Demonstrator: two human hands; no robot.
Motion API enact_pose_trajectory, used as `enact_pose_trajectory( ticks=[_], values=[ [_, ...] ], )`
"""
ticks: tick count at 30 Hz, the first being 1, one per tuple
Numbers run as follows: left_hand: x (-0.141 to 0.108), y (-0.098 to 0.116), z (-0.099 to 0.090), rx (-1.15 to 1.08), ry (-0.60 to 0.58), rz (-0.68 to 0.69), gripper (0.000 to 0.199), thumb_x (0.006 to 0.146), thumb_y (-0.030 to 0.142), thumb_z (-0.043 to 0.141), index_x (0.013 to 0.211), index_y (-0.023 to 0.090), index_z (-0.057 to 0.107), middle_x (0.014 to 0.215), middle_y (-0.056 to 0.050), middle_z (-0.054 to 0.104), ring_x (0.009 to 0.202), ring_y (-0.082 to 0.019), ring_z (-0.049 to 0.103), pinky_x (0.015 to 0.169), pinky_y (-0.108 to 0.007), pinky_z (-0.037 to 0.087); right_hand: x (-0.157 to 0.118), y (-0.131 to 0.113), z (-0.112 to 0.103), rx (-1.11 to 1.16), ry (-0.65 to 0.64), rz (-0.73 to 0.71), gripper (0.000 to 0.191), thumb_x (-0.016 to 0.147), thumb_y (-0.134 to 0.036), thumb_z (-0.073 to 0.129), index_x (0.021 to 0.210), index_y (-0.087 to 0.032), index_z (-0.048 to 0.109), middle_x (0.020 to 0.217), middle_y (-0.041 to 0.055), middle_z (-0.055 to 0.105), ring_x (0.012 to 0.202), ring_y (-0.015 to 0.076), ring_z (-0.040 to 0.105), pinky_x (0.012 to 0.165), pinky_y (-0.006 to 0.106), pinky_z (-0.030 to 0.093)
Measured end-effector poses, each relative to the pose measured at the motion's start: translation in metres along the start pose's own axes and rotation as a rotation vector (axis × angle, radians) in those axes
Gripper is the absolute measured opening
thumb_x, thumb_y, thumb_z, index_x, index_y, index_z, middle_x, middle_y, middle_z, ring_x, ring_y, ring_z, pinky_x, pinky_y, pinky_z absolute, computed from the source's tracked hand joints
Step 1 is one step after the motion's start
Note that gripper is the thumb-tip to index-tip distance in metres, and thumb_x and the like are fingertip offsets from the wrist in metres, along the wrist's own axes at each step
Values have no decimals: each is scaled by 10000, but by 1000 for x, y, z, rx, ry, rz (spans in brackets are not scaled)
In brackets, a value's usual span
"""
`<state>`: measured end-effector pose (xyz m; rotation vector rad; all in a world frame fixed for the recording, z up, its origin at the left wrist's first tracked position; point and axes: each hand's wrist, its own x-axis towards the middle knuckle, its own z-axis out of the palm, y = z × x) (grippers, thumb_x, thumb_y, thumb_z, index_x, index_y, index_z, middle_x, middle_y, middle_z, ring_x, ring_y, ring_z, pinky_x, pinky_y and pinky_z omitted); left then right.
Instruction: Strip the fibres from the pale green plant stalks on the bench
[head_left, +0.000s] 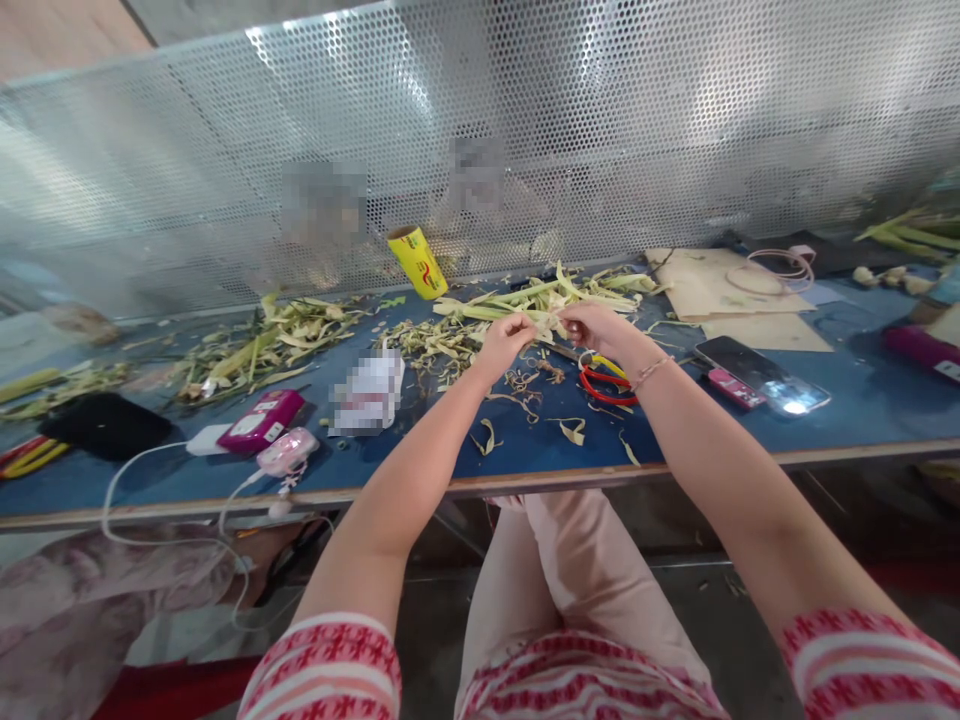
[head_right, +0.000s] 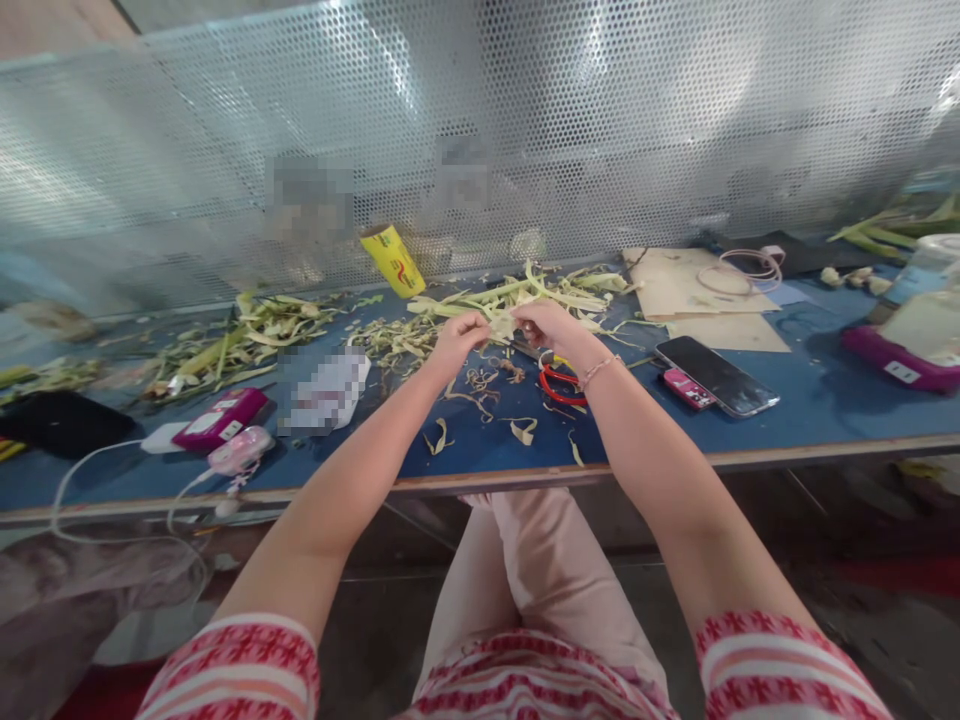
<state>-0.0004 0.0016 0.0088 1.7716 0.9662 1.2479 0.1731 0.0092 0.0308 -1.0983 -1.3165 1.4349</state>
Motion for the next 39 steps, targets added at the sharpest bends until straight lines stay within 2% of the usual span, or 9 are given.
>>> enact_pose_trajectory(
  ticks=[5,9,12,19,24,28,33,35,39],
  values=[
    [-1,5,1,132,116,-41,204,703,142,532,516,169,457,450,54,370,477,-77,335,513,-233,253,-5,-2,2,13,-94,-79,221,788,-193,645,584,-138,582,484,-29,407,445,52,351,422,208,296],
    [4,-7,-1,48,204,-79,229,723,192,515,507,174,442,458,45,412,477,-80,368,521,-230,291,-11,-1,6,-19,-192,-172,142,775,-192,653,646,-136,634,502,-32,431,475,60,378,462,217,312],
    [6,-11,-1,-43,198,-140,234,727,219,507,507,181,434,457,42,412,472,-87,379,516,-235,302,-13,0,10,-44,-212,-224,119,780,-206,650,680,-142,646,509,-38,435,480,62,383,475,226,304],
    [-4,9,3,294,54,-4,151,685,145,486,537,175,469,501,40,427,522,-99,386,558,-253,292,-6,2,15,-39,-51,-250,134,807,-185,586,686,-150,630,499,-50,412,442,58,358,461,230,282],
    [-7,9,6,407,-31,84,137,645,120,519,539,175,452,558,28,454,567,-109,407,587,-262,305,-4,5,18,-136,-29,-269,156,816,-206,556,692,-151,632,457,-55,382,436,70,327,468,244,247],
    [-7,9,9,451,-47,53,251,760,219,506,532,188,406,530,27,414,540,-115,391,572,-277,282,-4,7,17,-303,-19,-352,187,804,-317,599,710,-162,640,458,-52,370,484,98,354,515,268,265],
    [-5,9,9,456,-35,19,354,862,243,399,513,190,388,522,11,447,556,-125,441,612,-283,312,0,9,15,-479,37,-516,375,843,-506,529,669,-175,567,561,-29,420,590,119,432,598,275,332],
    [-5,10,8,461,-21,27,367,858,234,416,495,186,388,525,9,455,571,-127,448,624,-281,318,0,10,16,-518,85,-523,352,890,-469,467,709,-179,549,607,-18,464,639,129,466,634,276,354],
    [-6,11,7,435,11,39,372,846,221,443,478,177,415,517,9,467,572,-126,451,618,-276,327,-2,8,19,-667,139,-493,219,902,-278,449,715,-184,513,668,9,541,707,149,501,698,294,364]
  ],
)
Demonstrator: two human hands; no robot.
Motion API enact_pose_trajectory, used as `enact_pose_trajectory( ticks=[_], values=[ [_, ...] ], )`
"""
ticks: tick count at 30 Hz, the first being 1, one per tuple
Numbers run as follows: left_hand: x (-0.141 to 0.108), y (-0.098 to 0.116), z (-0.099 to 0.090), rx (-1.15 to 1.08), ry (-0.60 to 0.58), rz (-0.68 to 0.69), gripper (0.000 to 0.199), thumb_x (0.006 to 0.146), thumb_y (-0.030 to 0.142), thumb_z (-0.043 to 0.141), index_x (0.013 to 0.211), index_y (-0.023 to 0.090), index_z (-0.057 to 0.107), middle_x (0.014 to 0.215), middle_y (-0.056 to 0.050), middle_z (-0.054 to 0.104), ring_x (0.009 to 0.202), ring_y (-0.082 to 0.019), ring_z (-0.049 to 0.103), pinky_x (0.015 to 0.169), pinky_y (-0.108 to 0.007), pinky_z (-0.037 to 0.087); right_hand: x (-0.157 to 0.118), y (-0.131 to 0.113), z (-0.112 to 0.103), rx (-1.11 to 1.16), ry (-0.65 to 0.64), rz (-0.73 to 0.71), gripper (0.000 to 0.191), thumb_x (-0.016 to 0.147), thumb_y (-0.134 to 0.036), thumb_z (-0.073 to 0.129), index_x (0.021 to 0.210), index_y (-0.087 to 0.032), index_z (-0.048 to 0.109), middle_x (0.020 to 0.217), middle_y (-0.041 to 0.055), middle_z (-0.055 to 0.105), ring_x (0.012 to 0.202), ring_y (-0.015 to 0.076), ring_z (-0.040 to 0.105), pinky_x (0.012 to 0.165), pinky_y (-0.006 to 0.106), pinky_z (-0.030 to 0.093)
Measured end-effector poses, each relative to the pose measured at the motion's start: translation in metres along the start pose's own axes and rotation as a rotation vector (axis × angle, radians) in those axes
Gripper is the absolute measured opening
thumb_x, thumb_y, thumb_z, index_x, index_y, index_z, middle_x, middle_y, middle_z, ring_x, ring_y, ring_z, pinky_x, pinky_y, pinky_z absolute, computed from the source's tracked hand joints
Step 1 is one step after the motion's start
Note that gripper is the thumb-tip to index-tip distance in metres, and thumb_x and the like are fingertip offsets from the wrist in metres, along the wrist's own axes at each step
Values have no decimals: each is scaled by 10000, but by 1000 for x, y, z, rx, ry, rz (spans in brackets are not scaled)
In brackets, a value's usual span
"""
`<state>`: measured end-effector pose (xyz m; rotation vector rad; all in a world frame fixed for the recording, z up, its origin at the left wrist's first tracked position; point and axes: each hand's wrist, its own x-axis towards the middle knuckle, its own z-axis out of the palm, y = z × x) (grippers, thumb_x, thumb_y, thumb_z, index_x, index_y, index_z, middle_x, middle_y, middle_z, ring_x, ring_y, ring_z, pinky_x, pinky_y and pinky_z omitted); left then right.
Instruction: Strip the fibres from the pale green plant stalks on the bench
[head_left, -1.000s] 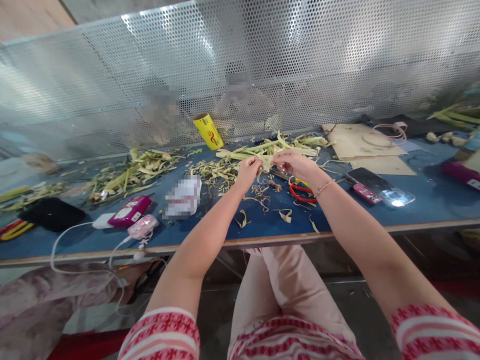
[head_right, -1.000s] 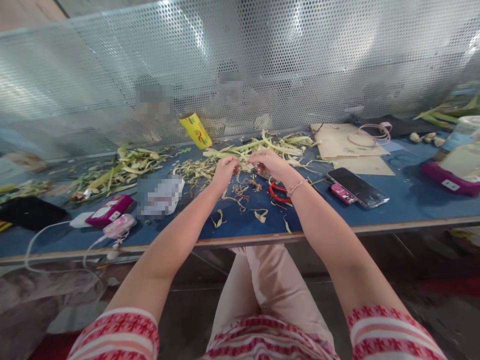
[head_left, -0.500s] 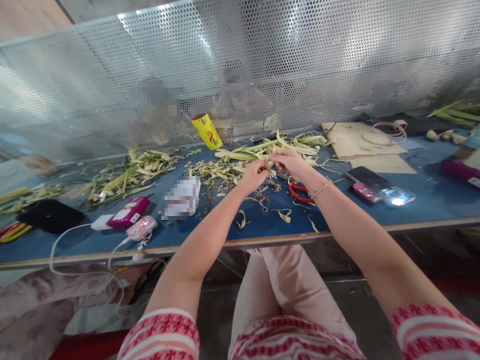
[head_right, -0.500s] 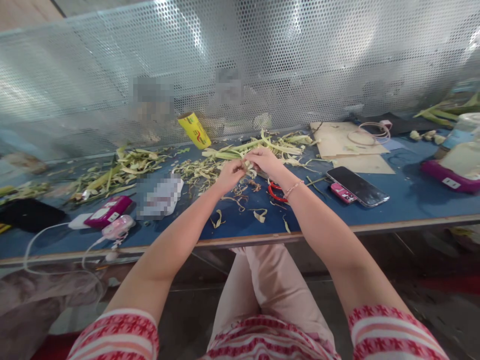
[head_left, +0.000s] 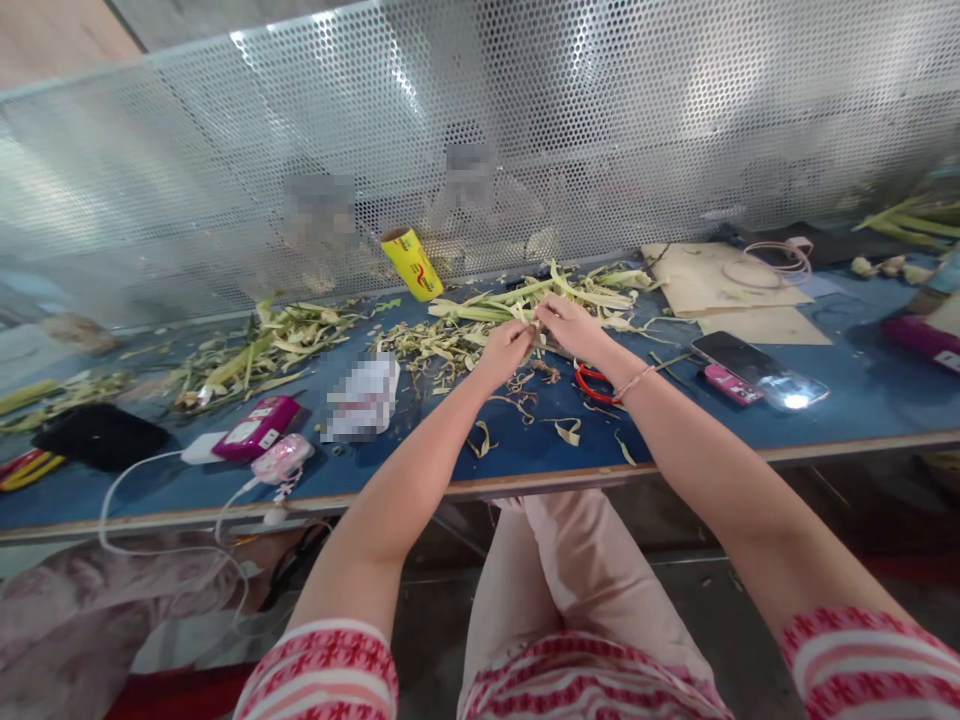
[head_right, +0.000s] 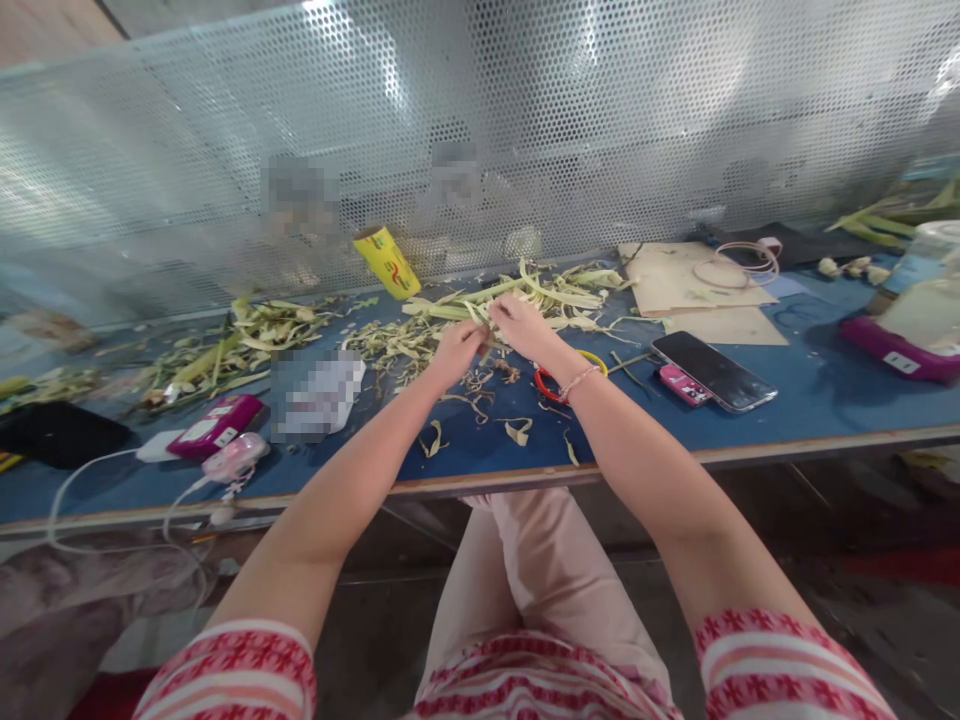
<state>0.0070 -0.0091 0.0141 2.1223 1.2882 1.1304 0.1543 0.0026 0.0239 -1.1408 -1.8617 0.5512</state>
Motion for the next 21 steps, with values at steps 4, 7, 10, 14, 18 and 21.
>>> enact_pose_trajectory(
  ticks=[4,7,10,14,18,21],
  values=[
    [2,-6,1,-126,56,-75,340,836,247,481,504,175,466,496,14,487,536,-124,460,584,-264,342,-1,-4,0,-126,0,29,198,839,-181,496,642,-184,509,676,34,590,690,152,500,716,307,363],
    [4,-12,3,-204,90,-101,322,825,266,512,516,176,487,481,16,476,501,-116,449,561,-258,340,0,-2,0,-106,9,44,170,795,-163,544,626,-183,552,624,23,580,644,143,491,689,299,361],
    [5,-14,3,-219,103,-89,315,807,273,549,512,177,496,477,15,468,497,-112,444,561,-253,341,4,7,2,-44,18,95,168,754,-147,580,589,-180,586,532,4,544,565,127,472,622,286,350],
    [3,-12,2,-218,107,-62,304,794,264,571,516,181,482,489,13,462,520,-115,451,576,-251,351,7,20,6,189,-94,262,224,719,-172,615,504,-178,553,413,-22,460,406,90,388,475,265,293],
    [3,-12,2,-215,70,-40,288,823,280,536,554,182,508,505,7,477,530,-124,460,585,-256,360,6,16,8,483,-133,445,136,707,-159,623,583,-179,571,429,-41,429,372,66,313,405,243,224],
    [3,-12,2,-216,27,-32,303,831,277,530,547,177,499,505,8,477,525,-119,452,578,-253,351,4,4,6,620,-39,602,51,742,-153,610,693,-169,605,552,-28,495,420,59,346,434,234,264]
  ],
)
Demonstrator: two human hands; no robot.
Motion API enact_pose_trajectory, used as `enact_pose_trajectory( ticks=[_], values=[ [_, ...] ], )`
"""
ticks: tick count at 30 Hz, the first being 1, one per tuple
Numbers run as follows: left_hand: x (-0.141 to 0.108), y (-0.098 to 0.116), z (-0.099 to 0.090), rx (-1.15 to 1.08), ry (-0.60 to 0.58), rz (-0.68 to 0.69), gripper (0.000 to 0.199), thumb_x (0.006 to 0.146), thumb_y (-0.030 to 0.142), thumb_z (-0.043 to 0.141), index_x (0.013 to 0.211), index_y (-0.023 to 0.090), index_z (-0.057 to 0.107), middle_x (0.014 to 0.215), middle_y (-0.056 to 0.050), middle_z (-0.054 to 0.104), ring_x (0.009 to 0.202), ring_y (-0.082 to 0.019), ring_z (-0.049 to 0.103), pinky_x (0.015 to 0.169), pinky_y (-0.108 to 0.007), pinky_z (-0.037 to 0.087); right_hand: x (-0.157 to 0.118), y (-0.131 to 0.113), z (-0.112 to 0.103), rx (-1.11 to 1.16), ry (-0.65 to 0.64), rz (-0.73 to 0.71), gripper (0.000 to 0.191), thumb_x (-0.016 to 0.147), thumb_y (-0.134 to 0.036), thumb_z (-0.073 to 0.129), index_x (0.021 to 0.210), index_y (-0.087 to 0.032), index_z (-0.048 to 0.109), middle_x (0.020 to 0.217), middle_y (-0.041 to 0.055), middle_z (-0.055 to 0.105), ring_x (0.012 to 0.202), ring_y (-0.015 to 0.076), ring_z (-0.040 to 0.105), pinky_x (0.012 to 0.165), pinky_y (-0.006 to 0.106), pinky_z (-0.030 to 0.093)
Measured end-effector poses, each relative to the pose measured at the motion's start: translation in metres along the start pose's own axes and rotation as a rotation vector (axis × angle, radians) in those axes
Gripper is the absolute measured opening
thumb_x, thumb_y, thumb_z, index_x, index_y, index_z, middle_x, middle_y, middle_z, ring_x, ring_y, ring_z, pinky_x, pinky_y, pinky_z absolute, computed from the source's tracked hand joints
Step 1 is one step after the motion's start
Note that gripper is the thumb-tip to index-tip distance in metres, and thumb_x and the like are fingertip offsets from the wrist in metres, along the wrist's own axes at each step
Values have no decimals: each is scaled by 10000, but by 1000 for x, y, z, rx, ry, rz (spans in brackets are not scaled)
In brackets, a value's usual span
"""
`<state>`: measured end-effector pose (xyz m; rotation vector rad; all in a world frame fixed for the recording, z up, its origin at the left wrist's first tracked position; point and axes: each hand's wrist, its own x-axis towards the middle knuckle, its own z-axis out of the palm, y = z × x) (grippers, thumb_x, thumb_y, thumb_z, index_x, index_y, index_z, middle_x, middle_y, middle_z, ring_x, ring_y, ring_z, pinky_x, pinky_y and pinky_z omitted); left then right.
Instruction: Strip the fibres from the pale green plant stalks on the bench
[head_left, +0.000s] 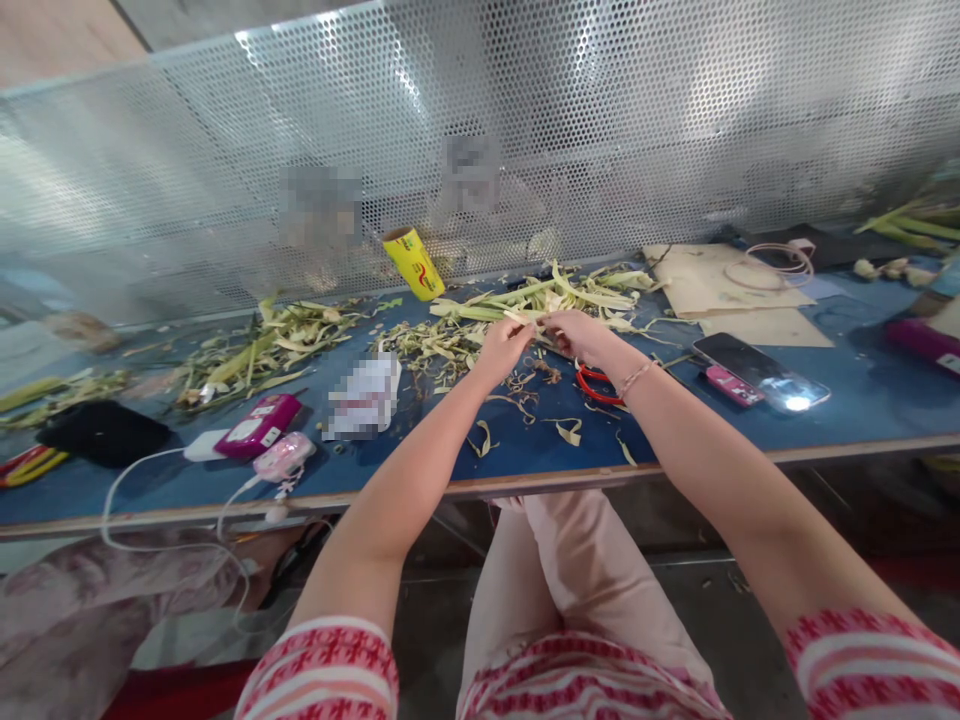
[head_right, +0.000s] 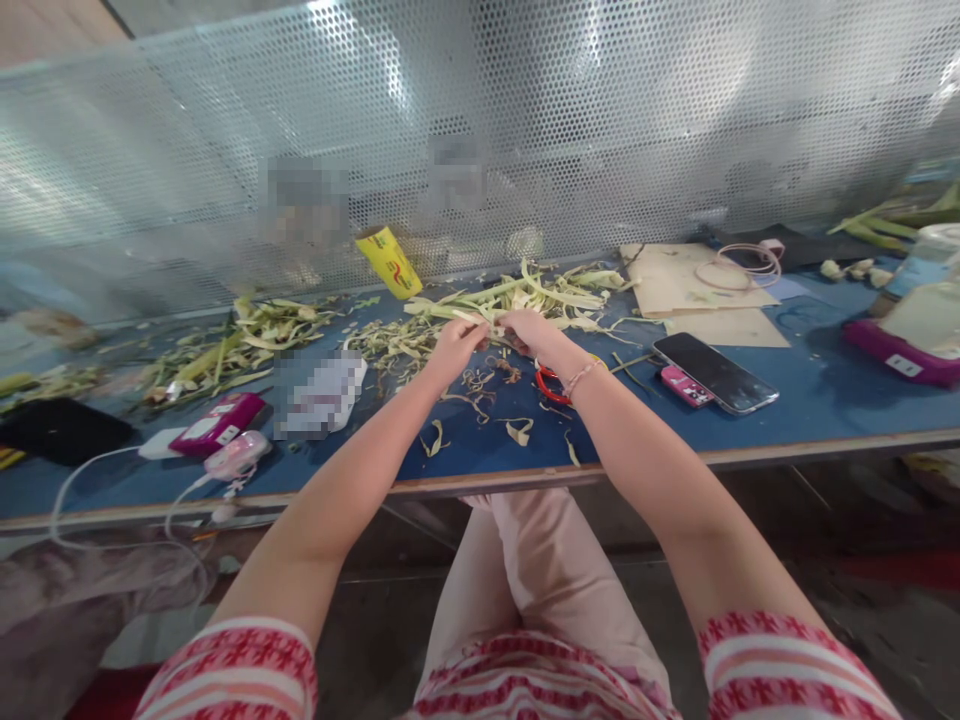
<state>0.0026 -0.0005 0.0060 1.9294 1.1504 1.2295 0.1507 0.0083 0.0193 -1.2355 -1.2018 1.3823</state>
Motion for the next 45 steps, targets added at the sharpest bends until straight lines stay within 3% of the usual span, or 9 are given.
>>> enact_pose_trajectory(
  ticks=[3,6,11,19,25,29,34,45],
  values=[
    [0,0,1,-23,-40,4,274,824,247,541,563,168,511,520,14,496,524,-109,454,572,-244,352,-4,-3,3,64,43,32,43,779,-206,608,766,-166,620,728,8,584,537,70,461,521,236,352],
    [-1,2,4,-102,-54,-49,255,827,230,542,582,160,525,541,11,517,539,-112,487,578,-239,384,-1,1,3,36,20,-60,101,795,-269,598,773,-175,626,797,16,619,643,89,517,597,245,374],
    [0,5,7,-292,-53,-209,224,845,248,543,649,144,575,603,-15,577,562,-124,536,593,-254,444,7,9,3,-42,-8,-284,95,756,-258,624,730,-166,622,696,-17,589,649,88,502,636,242,369],
    [0,4,9,-381,-108,-265,209,819,261,585,655,132,595,595,-18,595,548,-114,541,572,-244,446,12,10,0,28,16,-392,58,727,-167,621,723,-174,564,656,-34,561,598,75,485,631,228,413],
    [1,3,10,-573,-55,-381,177,802,249,579,663,146,542,544,-2,566,496,-101,525,528,-238,436,14,8,-5,-97,50,-530,202,729,-184,638,929,-194,669,722,-5,625,631,103,516,663,263,456],
    [1,7,9,-626,-16,-401,150,774,235,589,669,154,518,538,6,561,492,-94,528,528,-232,435,10,4,-9,-225,60,-595,150,749,-179,606,818,-195,739,775,25,670,694,129,560,713,303,472],
    [0,9,8,-622,-13,-412,117,763,226,580,694,164,508,553,13,575,502,-101,545,549,-243,452,4,2,-9,-390,48,-718,259,735,-74,549,699,-233,751,850,31,696,829,155,608,808,321,469],
    [3,9,7,-670,26,-445,97,784,215,539,707,169,504,541,21,559,491,-106,537,545,-251,437,-3,1,-9,-578,-10,-839,397,717,-13,456,846,-232,760,1005,47,691,933,192,591,871,378,465]
  ],
)
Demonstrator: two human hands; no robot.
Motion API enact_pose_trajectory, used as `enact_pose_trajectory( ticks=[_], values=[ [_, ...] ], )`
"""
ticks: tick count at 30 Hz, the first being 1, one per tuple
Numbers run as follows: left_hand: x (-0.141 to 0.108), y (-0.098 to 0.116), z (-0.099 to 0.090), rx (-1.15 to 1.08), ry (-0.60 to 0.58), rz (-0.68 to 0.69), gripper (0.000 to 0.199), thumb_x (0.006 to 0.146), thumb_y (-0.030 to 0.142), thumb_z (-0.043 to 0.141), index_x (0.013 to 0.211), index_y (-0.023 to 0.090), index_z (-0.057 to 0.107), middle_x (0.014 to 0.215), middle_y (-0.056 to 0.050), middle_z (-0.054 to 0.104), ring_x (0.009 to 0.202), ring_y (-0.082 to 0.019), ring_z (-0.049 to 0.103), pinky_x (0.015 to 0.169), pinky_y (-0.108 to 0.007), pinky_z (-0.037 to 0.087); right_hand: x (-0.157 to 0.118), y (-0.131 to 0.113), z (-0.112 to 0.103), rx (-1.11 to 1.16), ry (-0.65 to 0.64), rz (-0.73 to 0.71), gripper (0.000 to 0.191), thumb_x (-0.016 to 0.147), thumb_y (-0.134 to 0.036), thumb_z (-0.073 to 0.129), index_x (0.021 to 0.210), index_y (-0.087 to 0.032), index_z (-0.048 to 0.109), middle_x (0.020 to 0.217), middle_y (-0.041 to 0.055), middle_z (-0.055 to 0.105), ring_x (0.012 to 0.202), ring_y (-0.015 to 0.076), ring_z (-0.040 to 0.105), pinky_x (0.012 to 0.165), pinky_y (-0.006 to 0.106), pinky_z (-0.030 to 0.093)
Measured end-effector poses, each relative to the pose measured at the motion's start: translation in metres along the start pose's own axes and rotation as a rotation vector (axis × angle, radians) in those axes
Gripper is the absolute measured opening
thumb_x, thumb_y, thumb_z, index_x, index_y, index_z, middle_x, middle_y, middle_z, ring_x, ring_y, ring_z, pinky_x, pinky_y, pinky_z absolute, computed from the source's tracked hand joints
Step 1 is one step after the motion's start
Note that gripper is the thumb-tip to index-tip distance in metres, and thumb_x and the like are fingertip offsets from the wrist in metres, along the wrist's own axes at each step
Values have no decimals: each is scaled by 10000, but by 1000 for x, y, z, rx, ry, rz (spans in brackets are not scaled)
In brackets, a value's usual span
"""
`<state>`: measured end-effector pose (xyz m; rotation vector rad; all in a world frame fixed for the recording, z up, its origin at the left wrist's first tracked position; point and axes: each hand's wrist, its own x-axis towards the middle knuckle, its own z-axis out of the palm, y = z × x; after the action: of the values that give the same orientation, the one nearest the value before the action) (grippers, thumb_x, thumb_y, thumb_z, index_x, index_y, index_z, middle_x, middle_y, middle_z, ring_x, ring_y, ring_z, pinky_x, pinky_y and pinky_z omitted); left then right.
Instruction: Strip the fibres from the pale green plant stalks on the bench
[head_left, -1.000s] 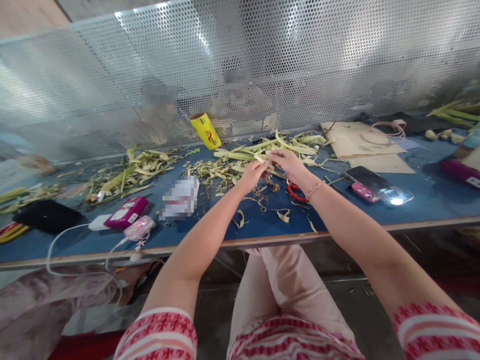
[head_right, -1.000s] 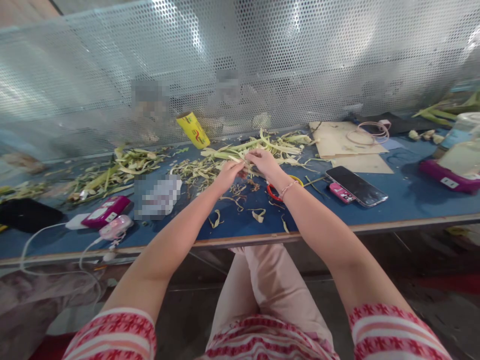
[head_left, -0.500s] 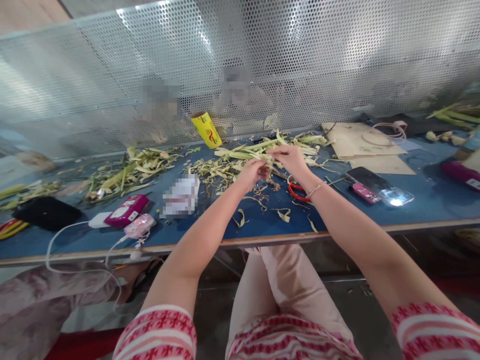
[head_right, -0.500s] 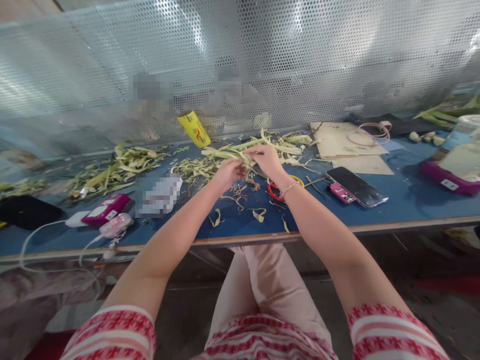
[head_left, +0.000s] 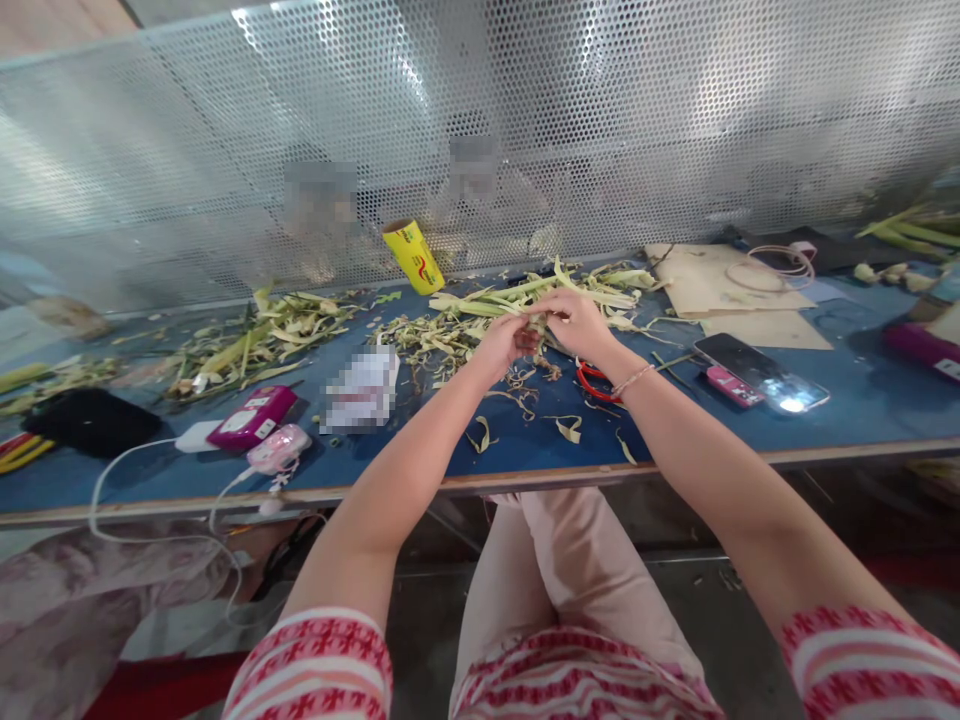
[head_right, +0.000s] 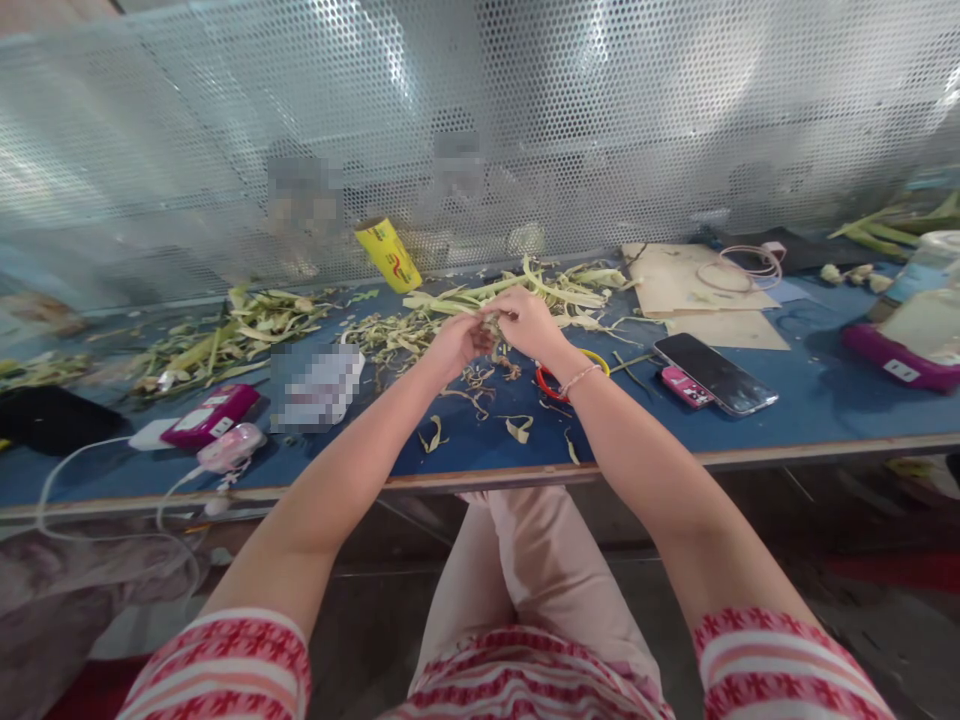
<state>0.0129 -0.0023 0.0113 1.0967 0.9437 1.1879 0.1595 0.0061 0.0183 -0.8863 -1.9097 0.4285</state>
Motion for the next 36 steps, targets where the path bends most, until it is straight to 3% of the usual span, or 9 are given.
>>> enact_pose_trajectory(
  ticks=[6,9,13,21,36],
  values=[
    [-4,6,2,-89,-19,-61,83,780,177,492,708,159,529,531,17,555,488,-101,516,554,-252,435,-1,4,0,-17,17,-64,404,726,-14,449,857,-233,763,1014,48,688,971,200,594,905,395,463],
    [-6,7,2,-125,-47,-67,104,708,94,454,666,146,533,540,6,566,495,-92,516,569,-249,445,-1,5,-1,-44,43,-120,396,730,-17,450,853,-223,765,1013,53,695,973,199,610,911,394,476],
    [-7,6,1,-87,-80,-5,96,605,47,531,644,134,541,567,16,578,509,-78,529,595,-248,462,-1,5,-1,-38,97,-155,321,758,-64,484,846,-203,760,982,65,702,918,190,634,844,378,522],
    [-6,3,2,-37,-76,31,113,595,47,570,625,140,513,550,24,585,497,-63,529,572,-226,458,1,2,3,25,119,-38,127,776,-209,619,799,-193,743,919,71,693,806,166,629,727,346,553],
    [-6,4,2,-31,-98,43,108,625,37,549,673,134,542,548,26,579,483,-55,516,555,-210,444,3,8,2,71,86,-2,168,770,-187,618,879,-196,745,939,69,680,807,163,626,745,361,555]
  ],
)
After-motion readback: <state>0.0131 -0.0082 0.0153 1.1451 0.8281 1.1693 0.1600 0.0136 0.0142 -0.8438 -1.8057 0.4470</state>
